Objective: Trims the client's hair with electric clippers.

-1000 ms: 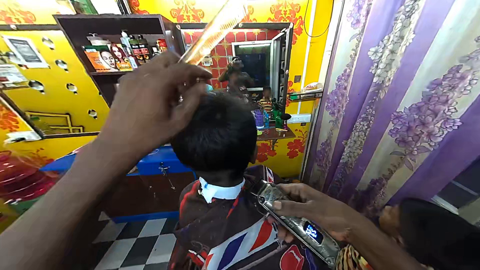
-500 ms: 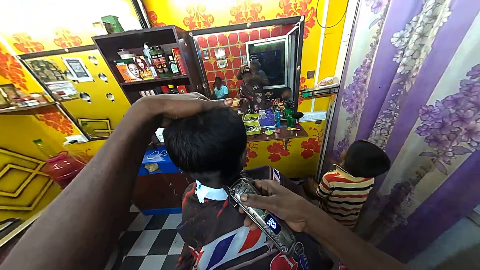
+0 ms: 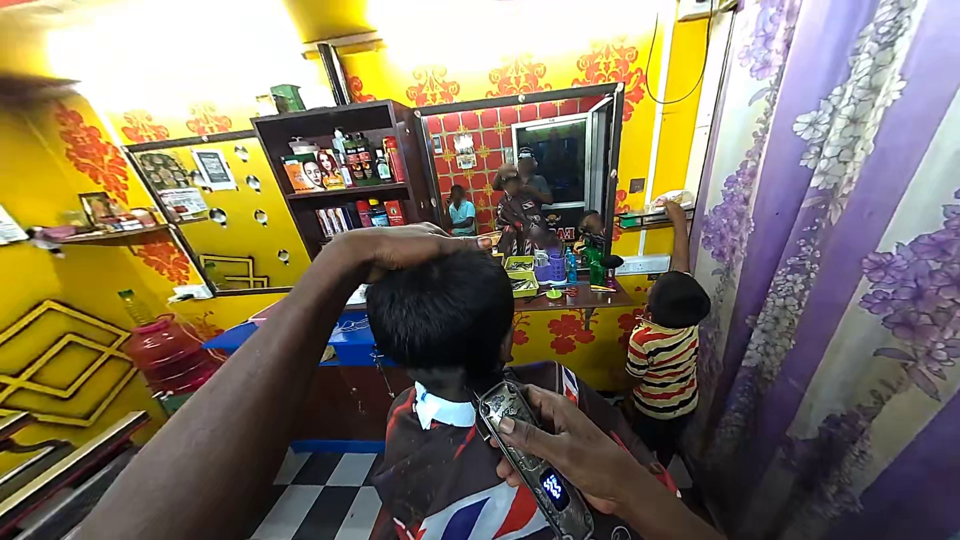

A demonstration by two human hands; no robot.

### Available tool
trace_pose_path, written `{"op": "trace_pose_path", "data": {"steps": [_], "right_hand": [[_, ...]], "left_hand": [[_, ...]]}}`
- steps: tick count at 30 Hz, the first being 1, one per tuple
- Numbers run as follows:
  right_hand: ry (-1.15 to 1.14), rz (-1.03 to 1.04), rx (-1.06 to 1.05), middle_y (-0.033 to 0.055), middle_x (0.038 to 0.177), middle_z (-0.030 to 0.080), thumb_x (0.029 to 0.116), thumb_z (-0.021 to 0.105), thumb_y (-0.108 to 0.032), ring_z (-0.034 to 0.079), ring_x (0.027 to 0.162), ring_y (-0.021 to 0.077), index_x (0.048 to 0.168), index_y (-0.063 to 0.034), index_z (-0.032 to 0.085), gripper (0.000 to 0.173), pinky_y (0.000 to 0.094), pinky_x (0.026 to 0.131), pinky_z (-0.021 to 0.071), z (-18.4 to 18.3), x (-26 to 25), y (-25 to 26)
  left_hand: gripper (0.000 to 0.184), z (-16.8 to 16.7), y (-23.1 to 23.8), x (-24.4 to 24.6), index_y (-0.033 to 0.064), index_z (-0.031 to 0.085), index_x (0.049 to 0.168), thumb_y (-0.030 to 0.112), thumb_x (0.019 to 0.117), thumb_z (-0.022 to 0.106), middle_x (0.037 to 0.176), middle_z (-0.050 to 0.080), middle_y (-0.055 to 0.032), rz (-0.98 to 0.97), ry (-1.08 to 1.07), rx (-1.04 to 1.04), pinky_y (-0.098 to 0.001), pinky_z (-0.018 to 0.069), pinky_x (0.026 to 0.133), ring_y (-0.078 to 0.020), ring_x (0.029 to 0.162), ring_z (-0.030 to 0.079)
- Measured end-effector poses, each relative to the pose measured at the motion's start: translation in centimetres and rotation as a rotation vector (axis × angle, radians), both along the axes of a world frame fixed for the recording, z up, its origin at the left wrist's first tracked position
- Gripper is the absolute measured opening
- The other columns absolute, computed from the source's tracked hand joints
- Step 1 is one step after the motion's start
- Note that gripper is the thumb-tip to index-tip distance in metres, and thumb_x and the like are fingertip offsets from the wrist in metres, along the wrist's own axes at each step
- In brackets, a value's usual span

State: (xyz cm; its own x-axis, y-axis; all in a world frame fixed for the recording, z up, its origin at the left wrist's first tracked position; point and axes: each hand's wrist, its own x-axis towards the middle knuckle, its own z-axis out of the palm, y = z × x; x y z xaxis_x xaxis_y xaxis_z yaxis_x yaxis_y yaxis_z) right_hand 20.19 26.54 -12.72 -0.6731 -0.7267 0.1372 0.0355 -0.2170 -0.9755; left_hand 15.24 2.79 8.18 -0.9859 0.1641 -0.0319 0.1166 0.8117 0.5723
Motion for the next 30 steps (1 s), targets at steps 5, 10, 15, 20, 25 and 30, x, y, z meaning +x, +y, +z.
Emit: {"op": "trace_pose_path", "data": {"steps": [5, 10, 15, 20, 25, 30], "right_hand": [[0.047, -0.017, -0.024, 0.0134, 0.110, 0.068, 0.0980, 0.066, -0.028, 0.074, 0.085, 0.0251, 0.135, -0.0008, 0.049, 0.049, 0.0407, 0.078, 0.0656, -0.1, 0.1, -0.3], [0.100, -0.041, -0.026, 0.0138, 0.112, 0.067, 0.0998, 0.064, -0.022, 0.073, 0.086, 0.0242, 0.139, 0.0003, 0.046, 0.049, 0.0414, 0.079, 0.0651, 0.4, 0.4, -0.4], [0.178, -0.058, -0.032, 0.0153, 0.112, 0.067, 0.0993, 0.066, -0.023, 0.073, 0.086, 0.0242, 0.139, 0.0015, 0.047, 0.050, 0.0415, 0.079, 0.0647, 0.8, 0.4, -0.8], [0.321, -0.102, -0.012, 0.0156, 0.113, 0.068, 0.1003, 0.065, -0.026, 0.074, 0.088, 0.0236, 0.139, 0.0030, 0.048, 0.051, 0.0412, 0.082, 0.0643, 1.5, 0.3, -1.0], [0.460, -0.194, 0.045, 0.0144, 0.121, 0.067, 0.0984, 0.066, -0.031, 0.072, 0.099, 0.0204, 0.141, 0.0013, 0.049, 0.056, 0.0402, 0.089, 0.0614, 1.9, 0.4, -1.0], [0.064, -0.046, 0.027, 0.0143, 0.105, 0.068, 0.1012, 0.064, -0.025, 0.073, 0.082, 0.0234, 0.136, 0.0004, 0.048, 0.046, 0.0403, 0.077, 0.0640, 0.9, 0.9, -0.2]], "left_hand": [[0.056, 0.0, 0.0, 0.1, 0.0084, 0.068, 0.116, 0.058, 0.1019, 0.047, 0.097, 0.069, -0.0100, 0.023, -0.005, 0.017, -0.0439, 0.0556, 0.080, -0.0208, 0.089, 0.067], [0.052, 0.0, 0.0, 0.1, 0.0100, 0.069, 0.116, 0.054, 0.1045, 0.043, 0.098, 0.070, -0.0090, -0.002, 0.005, 0.009, -0.0446, 0.0565, 0.078, -0.0208, 0.088, 0.068], [0.053, -0.1, -0.3, 0.2, 0.0146, 0.070, 0.114, 0.057, 0.1044, 0.040, 0.098, 0.072, -0.0070, 0.008, -0.004, 0.010, -0.0464, 0.0581, 0.078, -0.0217, 0.089, 0.070], [0.053, -0.3, 0.4, 1.1, 0.0147, 0.071, 0.107, 0.055, 0.1050, 0.036, 0.091, 0.071, -0.0046, 0.038, 0.034, 0.022, -0.0408, 0.0568, 0.071, -0.0181, 0.081, 0.069], [0.052, -0.3, -1.0, -0.4, 0.0161, 0.070, 0.114, 0.057, 0.1045, 0.039, 0.101, 0.072, -0.0055, -0.009, -0.011, 0.020, -0.0446, 0.0572, 0.081, -0.0203, 0.092, 0.069], [0.051, -0.3, -0.3, 0.2, 0.0145, 0.071, 0.110, 0.057, 0.1031, 0.043, 0.094, 0.071, -0.0064, 0.047, -0.006, 0.055, -0.0422, 0.0573, 0.074, -0.0200, 0.084, 0.069]]}}
